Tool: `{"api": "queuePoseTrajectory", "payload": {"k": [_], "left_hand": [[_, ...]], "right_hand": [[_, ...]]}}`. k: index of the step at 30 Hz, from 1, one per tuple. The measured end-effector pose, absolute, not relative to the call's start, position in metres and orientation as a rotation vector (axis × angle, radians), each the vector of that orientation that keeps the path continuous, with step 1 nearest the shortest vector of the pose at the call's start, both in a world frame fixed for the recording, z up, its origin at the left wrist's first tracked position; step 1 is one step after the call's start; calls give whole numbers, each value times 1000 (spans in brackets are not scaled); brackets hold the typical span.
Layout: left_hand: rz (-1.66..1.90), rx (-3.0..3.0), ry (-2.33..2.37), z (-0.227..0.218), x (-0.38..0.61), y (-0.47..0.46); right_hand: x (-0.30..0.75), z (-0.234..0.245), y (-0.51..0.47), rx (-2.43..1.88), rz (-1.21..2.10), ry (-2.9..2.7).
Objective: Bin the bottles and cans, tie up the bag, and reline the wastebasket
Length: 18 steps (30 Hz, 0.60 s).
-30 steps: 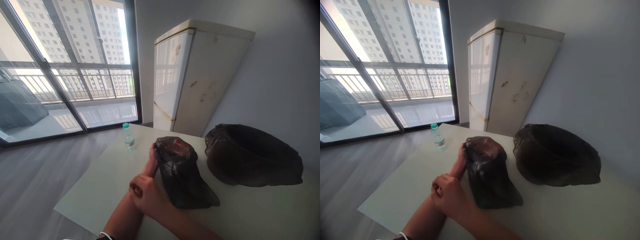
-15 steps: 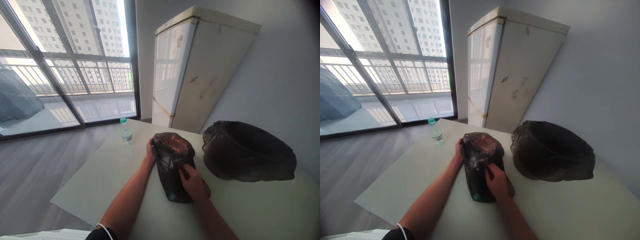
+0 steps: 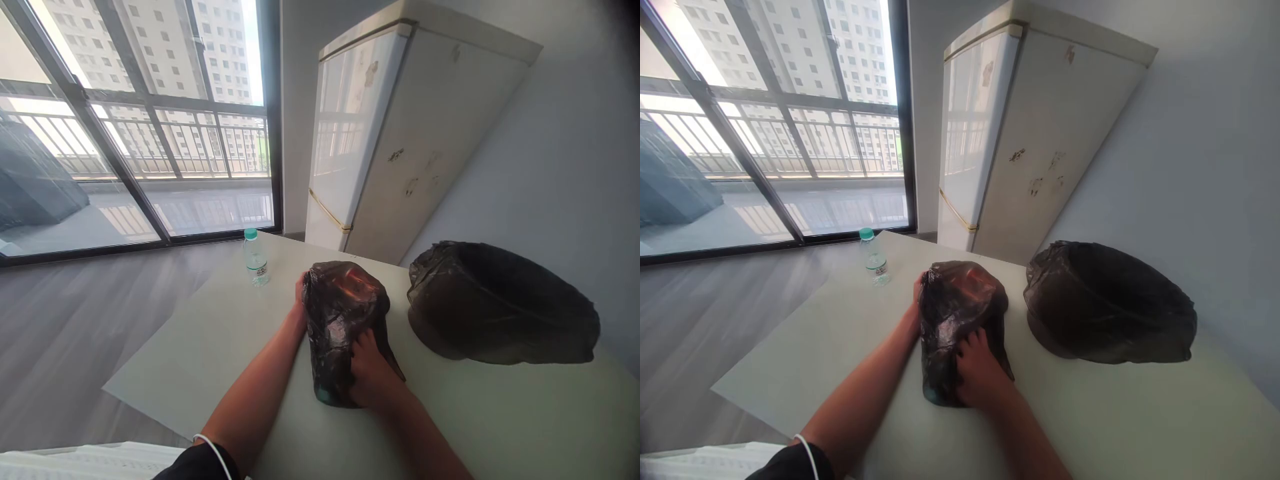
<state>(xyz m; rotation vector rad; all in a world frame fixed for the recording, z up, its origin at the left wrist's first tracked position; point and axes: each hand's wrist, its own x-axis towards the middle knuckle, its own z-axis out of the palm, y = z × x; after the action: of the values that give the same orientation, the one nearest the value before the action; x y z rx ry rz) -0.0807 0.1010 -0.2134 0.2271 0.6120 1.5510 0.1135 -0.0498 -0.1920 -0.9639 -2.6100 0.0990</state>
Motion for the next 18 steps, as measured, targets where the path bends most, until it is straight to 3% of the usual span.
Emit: {"api": "queuePoseTrajectory", "payload": {"k": [11,18], "left_hand": [[1535,235,575,-217,-80,107],[1503,189,532,-215,-79,108]], "right_hand": [[103,-170,-60,-594,15,-2557],[107,-155,-64,-971,134,-2190]]}}
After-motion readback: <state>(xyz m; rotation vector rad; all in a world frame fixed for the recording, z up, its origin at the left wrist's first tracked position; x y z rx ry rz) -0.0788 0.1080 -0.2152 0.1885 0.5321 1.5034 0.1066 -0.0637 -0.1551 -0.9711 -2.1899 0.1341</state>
